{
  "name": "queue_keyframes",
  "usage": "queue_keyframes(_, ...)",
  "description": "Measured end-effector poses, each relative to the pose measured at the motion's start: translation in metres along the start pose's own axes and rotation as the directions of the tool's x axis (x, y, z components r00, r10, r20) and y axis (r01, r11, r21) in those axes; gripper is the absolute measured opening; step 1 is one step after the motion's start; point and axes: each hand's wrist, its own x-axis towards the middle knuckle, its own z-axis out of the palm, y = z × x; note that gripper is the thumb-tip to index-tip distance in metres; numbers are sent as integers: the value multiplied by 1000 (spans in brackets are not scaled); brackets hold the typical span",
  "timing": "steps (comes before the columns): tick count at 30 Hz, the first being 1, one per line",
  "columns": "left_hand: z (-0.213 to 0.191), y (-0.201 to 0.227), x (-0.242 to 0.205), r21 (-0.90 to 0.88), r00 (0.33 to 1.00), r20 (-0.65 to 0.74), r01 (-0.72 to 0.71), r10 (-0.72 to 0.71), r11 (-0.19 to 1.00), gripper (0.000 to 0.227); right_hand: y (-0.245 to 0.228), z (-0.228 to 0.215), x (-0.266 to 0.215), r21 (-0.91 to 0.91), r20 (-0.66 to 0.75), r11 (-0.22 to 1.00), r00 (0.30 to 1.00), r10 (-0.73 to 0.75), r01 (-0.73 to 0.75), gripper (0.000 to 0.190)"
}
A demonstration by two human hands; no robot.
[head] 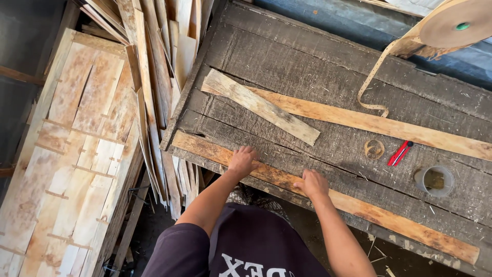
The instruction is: Applying thin wood veneer strips or adhesive tape to long wooden boards on a workshop bench.
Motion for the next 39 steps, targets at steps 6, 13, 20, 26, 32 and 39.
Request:
queue_keyframes(6, -56, 3, -34, 81, 929, -177, 342, -324, 936, 119, -10, 7, 4, -26, -57, 998, 996, -63, 62, 55)
queue_keyframes(13, -48, -47, -47, -16, 862, -89, 500, -499, 866, 136, -12, 3, 10, -9, 22, 1000, 1000, 13, -13, 55)
queue_keyframes(20, -36, -49, -46, -56, 882, -124, 452, -455, 890, 138, -10, 12, 6, 32, -48, 999, 999, -3, 5, 52)
queue_keyframes(26, -47, -52, -47, -57, 874, -109, 471, -474, 880, 142, -31, 14, 6, 19, -110, 999, 993, -36, 38, 52)
queue_keyframes(32, -41, -53, -45, -47, 878, -136, 457, -459, 888, 141, -68, 19, 4, 155, -228, 967, 960, -165, 203, 47)
queue_keyframes(39, -51, -50, -47, 62, 882, -20, 471, -471, 880, 140, -72, 15, 7, 183, -171, 963, 971, -167, 198, 48)
